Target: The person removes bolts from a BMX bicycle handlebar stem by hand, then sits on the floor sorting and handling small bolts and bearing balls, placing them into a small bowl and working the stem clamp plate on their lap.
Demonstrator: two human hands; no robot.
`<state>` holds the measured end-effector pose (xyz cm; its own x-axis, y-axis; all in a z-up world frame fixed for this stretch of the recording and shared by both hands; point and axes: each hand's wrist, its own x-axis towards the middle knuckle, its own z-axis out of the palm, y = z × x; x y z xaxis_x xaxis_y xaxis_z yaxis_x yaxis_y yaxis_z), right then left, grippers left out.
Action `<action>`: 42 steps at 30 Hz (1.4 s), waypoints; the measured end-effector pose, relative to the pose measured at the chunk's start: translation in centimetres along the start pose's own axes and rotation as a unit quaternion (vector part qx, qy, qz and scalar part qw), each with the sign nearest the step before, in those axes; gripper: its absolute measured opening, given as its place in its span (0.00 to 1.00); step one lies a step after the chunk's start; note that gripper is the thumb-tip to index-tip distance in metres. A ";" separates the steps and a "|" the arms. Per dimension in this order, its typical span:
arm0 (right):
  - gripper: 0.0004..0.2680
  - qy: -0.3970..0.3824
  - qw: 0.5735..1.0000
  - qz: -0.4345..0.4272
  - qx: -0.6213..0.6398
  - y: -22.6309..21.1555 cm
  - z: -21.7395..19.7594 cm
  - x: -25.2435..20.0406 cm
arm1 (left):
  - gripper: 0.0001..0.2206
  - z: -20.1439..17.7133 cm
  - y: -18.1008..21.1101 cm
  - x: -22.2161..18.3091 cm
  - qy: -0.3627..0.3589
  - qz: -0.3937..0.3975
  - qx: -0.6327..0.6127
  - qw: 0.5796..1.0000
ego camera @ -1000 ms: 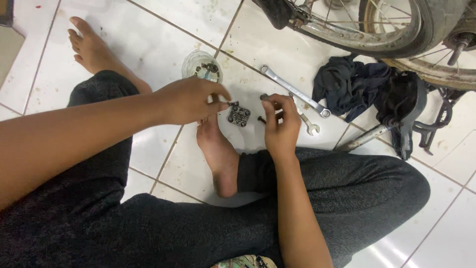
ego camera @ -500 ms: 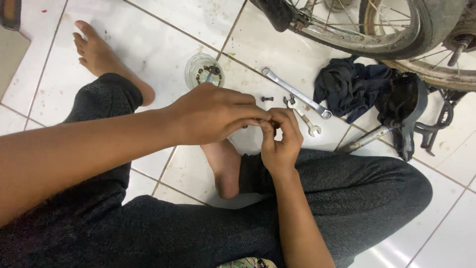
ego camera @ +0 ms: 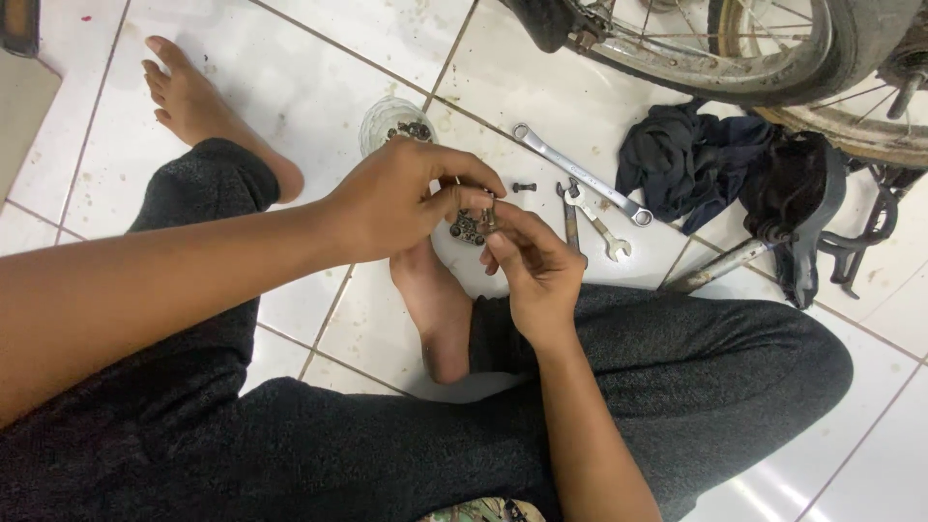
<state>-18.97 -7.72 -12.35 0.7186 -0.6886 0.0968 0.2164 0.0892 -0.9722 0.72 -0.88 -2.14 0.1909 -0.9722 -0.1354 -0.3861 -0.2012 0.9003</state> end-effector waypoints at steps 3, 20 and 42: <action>0.10 0.015 0.999 0.013 0.026 0.4 0.4 -0.1 | 0.07 0.3 -0.4 0.0 0.000 -0.017 -0.038 0.999; 0.09 0.053 0.997 0.057 0.015 2.7 -0.2 -1.1 | 0.10 0.2 -0.4 -0.1 -0.055 -0.203 -0.119 0.970; 0.04 0.080 0.968 -0.104 -0.213 -3.1 1.3 0.9 | 0.10 1.6 -2.2 0.2 -0.098 -0.196 -0.184 0.958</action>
<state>-18.14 -7.64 -8.96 0.5691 -0.7658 0.2996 0.0294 -0.3451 -0.9381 0.14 -0.81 -4.86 0.0683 -0.8416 -0.5358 0.0325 -0.5349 0.8443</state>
